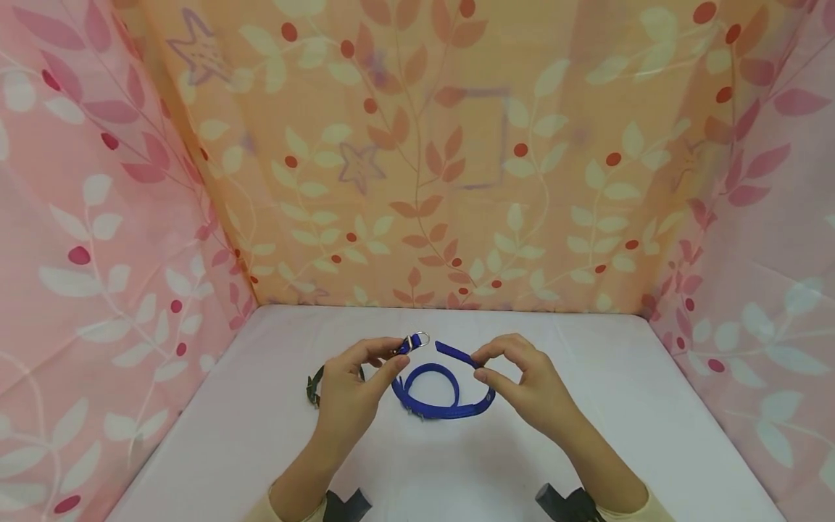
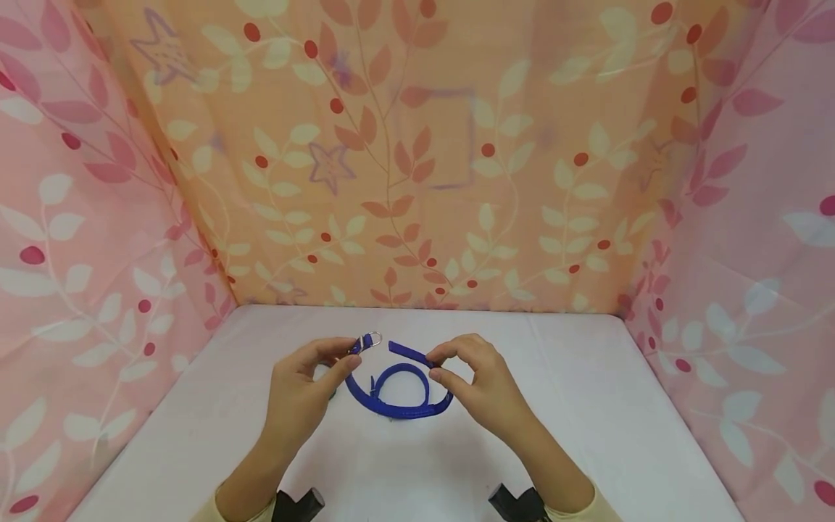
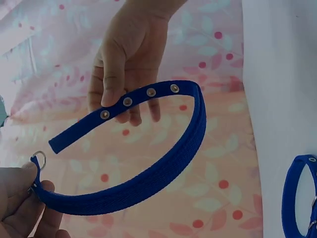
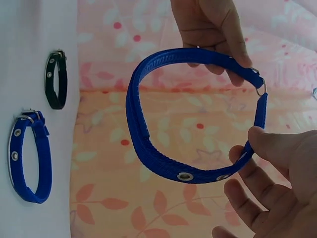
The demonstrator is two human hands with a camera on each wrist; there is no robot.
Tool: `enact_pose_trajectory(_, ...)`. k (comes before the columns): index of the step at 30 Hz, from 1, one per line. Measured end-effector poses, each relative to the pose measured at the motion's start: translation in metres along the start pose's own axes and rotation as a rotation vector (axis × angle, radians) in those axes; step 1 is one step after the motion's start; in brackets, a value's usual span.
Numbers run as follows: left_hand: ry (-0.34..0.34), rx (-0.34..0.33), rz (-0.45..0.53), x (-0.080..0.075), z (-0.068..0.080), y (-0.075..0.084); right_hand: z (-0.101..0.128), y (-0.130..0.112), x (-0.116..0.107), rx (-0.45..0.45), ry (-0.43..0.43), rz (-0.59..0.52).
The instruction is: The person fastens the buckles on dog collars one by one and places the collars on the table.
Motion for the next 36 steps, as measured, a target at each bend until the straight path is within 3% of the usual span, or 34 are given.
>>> enact_pose_trajectory(6,-0.006,0.059,0.028,0.0,0.008,0.008,0.003,-0.004,-0.001,-0.062,-0.002,-0.001)
enact_pose_trajectory(16,-0.018,0.226,0.128,0.005,0.015,0.017,0.006,-0.014,-0.004,-0.122,0.016,-0.063)
enact_pose_trajectory(24,-0.018,0.242,0.132,0.006,0.016,0.018,0.005,-0.014,-0.008,-0.112,0.026,-0.091)
enact_pose_trajectory(36,-0.029,0.261,0.114,0.005,0.017,0.023,0.004,-0.013,-0.007,-0.174,0.044,-0.155)
Point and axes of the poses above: each hand's wrist, its own z-axis away from the middle knuckle, its own x-axis out of the palm, y = z × x, the point moved 3 cm from there along -z, towards the middle knuckle, and after that the axes turned 11 degrees about y, right-handed, at the moved point
